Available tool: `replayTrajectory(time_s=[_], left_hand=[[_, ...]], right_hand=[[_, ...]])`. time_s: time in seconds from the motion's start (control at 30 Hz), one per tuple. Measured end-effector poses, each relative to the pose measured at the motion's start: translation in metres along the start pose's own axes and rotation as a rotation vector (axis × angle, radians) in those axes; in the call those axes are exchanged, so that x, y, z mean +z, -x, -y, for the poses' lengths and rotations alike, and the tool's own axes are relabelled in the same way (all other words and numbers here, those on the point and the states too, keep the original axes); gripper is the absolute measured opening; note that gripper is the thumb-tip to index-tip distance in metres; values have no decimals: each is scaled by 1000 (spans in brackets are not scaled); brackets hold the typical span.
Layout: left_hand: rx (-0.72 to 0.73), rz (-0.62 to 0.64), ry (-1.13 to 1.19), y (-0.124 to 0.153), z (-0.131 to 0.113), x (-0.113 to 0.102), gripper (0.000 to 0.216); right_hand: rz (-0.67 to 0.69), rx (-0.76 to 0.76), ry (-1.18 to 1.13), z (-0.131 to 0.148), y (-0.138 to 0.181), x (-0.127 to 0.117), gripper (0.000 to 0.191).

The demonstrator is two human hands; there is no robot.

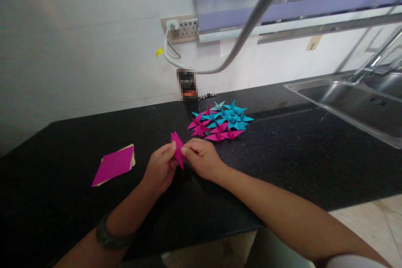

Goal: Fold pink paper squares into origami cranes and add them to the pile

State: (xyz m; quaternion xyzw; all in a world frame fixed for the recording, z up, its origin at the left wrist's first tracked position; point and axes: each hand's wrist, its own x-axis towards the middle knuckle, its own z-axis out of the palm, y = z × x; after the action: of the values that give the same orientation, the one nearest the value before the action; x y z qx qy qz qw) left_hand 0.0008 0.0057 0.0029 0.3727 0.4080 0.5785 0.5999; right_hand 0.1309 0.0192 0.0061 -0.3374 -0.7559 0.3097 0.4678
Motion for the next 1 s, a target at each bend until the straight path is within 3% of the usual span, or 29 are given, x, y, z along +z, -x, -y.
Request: replayTrajectory(time_s=[0.17,0.4,0.6,0.73,0.9,1.0], left_hand=[[199,32,-374,-3,5,-10,19],[331,90,-671,0,4,-10,24],[347,-47,-859,2,1,-8,26],[319,5,-931,2,-1,-7,23],[353,52,-1019,1,1,-6,28],[236,73,-870,0,4,-4,27]], right_hand=[[-16,117,26,-8,-1,-2,22],[-99,140,41,-6,1,0,23],[-108,152,24,-2,0,0,28],[-85,254,-41,-5,-4,0,24],[-82,278,-72,-11,-4,1,35],[-124,333,-182,-17,-4,3,37]])
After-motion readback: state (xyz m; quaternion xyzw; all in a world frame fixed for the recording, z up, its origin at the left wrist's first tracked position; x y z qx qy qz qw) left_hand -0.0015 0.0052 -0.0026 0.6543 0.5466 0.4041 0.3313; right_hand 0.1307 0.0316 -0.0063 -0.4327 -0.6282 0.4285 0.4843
